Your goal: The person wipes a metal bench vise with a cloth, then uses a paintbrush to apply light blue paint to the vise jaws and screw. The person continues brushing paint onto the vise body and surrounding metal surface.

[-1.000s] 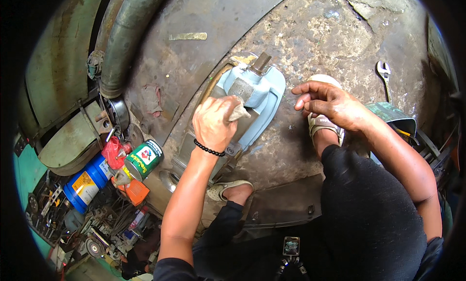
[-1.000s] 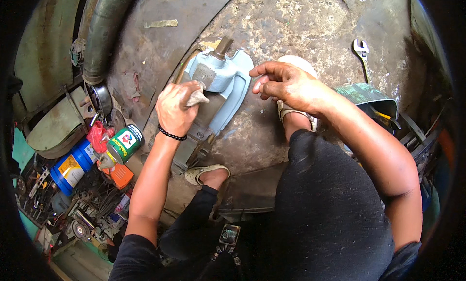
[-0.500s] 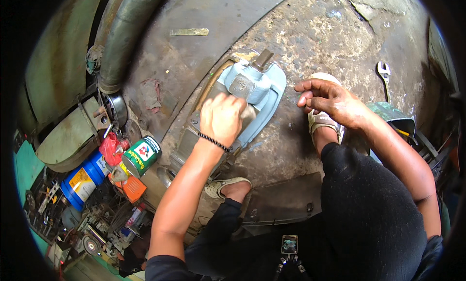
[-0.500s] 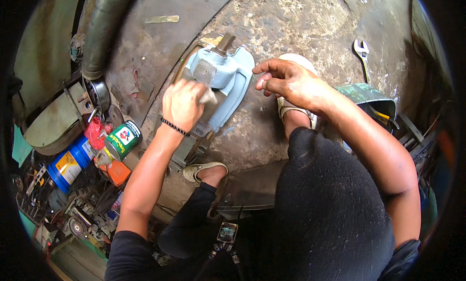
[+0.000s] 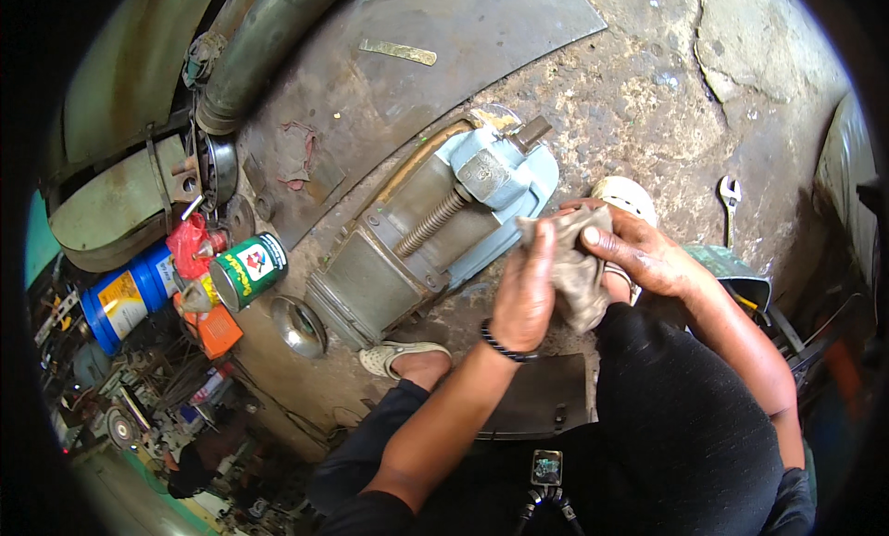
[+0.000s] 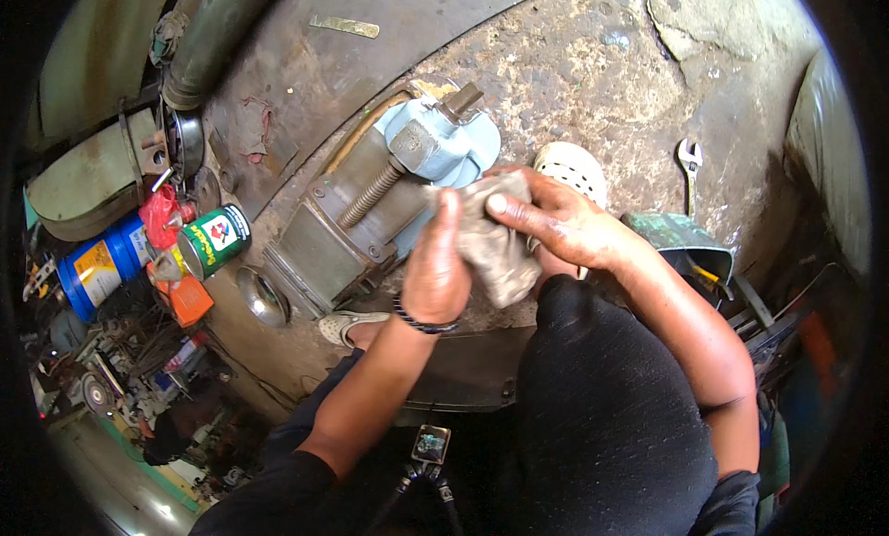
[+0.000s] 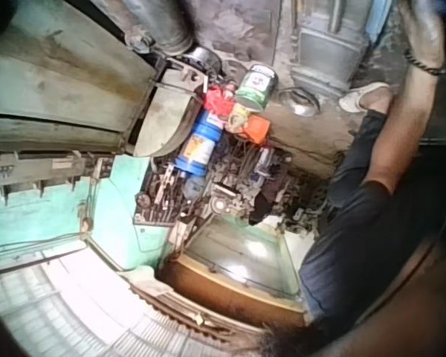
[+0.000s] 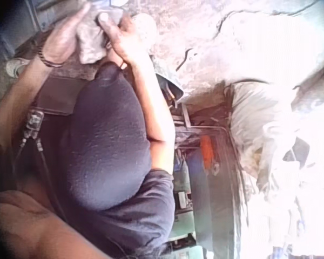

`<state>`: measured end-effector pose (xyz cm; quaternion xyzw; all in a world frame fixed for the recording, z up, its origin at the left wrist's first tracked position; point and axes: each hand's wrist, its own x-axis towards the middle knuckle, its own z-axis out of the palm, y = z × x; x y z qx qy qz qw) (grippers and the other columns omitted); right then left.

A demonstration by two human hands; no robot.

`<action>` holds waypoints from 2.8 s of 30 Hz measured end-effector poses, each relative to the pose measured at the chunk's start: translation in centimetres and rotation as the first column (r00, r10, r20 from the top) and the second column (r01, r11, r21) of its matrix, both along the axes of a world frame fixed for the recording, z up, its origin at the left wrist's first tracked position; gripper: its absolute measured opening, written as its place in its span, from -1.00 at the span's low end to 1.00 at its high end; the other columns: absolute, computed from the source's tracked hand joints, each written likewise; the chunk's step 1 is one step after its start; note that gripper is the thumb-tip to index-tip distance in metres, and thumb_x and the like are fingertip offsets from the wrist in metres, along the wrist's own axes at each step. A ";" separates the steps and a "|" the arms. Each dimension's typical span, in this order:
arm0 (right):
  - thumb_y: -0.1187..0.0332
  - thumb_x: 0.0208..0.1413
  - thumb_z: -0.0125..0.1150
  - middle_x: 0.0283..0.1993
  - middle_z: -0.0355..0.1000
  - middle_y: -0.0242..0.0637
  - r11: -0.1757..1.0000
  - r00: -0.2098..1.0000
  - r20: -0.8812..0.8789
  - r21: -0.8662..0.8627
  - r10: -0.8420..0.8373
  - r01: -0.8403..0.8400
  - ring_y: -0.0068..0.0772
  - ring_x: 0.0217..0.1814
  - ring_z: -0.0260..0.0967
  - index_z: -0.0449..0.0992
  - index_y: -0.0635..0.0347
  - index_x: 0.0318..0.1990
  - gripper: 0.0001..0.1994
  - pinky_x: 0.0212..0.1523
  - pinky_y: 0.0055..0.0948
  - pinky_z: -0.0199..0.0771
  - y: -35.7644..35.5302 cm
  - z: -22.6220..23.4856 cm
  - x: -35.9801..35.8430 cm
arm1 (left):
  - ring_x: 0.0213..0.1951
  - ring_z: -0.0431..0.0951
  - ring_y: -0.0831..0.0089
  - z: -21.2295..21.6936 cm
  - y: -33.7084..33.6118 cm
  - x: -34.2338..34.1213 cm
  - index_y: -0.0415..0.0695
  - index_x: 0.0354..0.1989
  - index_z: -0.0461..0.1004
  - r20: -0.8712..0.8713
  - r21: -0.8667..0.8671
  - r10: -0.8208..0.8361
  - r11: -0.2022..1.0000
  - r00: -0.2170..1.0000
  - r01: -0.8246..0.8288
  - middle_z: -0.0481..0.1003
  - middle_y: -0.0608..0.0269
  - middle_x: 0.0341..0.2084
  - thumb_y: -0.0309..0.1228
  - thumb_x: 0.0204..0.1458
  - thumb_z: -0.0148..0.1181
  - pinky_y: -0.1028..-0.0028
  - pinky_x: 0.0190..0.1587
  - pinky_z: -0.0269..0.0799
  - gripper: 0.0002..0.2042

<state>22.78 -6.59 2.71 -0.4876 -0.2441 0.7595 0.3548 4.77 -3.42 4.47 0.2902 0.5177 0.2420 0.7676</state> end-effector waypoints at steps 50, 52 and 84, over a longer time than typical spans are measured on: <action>0.36 0.17 0.22 -0.18 0.59 -0.07 0.711 0.458 0.786 0.033 0.415 -0.702 -0.15 -0.12 0.58 0.61 0.32 -0.09 -0.76 -0.05 -0.27 0.52 22.8 -3.9 -0.9 | 0.32 0.27 0.29 -6.3 7.4 8.8 -0.11 0.45 -0.03 0.412 -0.574 0.730 0.673 0.546 -0.466 0.20 0.14 0.34 0.14 0.36 -0.30 0.16 0.35 0.23 -0.32; 0.37 0.15 0.24 -0.20 0.58 -0.04 0.690 0.479 0.759 0.054 0.442 -0.722 -0.09 -0.14 0.58 0.61 0.33 -0.11 -0.77 -0.08 -0.24 0.54 23.2 -4.3 -1.5 | 0.35 0.23 0.27 -6.3 7.7 8.9 -0.09 0.46 -0.04 0.372 -0.620 0.785 0.608 0.496 -0.496 0.18 0.16 0.36 0.14 0.35 -0.27 0.10 0.37 0.19 -0.32; 0.50 -0.04 0.24 -0.48 0.47 0.04 0.417 0.258 0.742 -0.032 0.618 -0.908 0.03 -0.40 0.51 0.50 0.36 -0.37 -0.90 -0.32 -0.18 0.50 23.6 -5.9 -5.0 | -0.15 0.50 0.36 -7.8 5.3 8.8 -0.04 0.22 0.21 0.224 -0.709 0.826 0.502 0.518 -0.495 0.46 0.22 -0.11 0.11 0.38 -0.39 0.21 -0.12 0.58 -0.47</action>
